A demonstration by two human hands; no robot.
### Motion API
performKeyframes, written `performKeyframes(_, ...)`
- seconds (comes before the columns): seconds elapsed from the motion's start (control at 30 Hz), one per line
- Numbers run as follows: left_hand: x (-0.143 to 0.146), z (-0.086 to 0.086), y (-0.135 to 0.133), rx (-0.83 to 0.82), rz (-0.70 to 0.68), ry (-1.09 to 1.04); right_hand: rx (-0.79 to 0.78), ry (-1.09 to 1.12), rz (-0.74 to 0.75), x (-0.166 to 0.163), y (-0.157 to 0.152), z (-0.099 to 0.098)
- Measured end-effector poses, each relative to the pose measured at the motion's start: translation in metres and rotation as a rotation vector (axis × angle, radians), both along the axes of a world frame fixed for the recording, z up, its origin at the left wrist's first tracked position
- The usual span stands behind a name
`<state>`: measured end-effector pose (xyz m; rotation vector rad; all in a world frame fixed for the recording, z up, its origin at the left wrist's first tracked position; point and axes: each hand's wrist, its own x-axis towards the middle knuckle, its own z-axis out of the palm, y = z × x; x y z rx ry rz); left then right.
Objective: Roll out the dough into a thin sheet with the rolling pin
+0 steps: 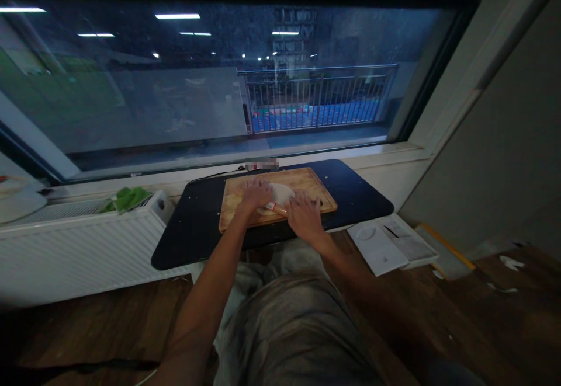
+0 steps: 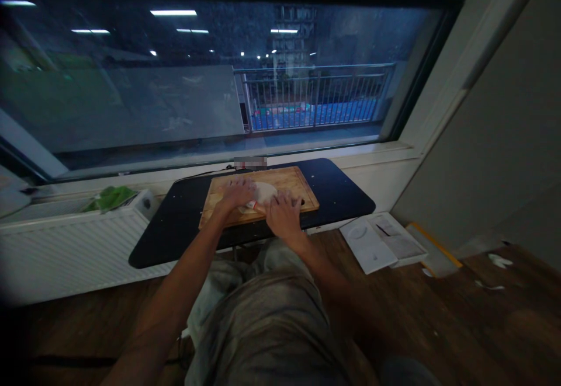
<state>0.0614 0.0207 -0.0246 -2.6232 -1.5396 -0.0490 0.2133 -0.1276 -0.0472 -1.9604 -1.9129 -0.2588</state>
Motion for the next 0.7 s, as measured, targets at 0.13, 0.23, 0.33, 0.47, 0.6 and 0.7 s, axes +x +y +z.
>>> performKeyframes(0.13,0.001,0.000,-0.004,-0.016,0.013,-0.057,-0.033,-0.012,-0.073,0.022,0.030,0.011)
performKeyframes(0.23,0.003,-0.001,-0.006,0.023,0.095,-0.148,-0.126,-0.034,-0.065,0.034,0.051,0.020)
performKeyframes(0.33,0.005,-0.001,-0.008,0.036,0.147,-0.218,-0.197,-0.047,-0.056,0.043,0.070,0.028)
performKeyframes(0.47,0.007,0.001,-0.011,0.045,0.152,-0.234,-0.214,-0.030,-0.090,0.047,0.087,0.032)
performKeyframes(0.6,0.007,0.001,-0.012,0.044,0.157,-0.223,-0.202,-0.033,-0.092,0.046,0.088,0.026)
performKeyframes(0.7,0.008,0.001,-0.011,0.019,0.169,-0.217,-0.176,-0.039,-0.075,0.044,0.075,0.017)
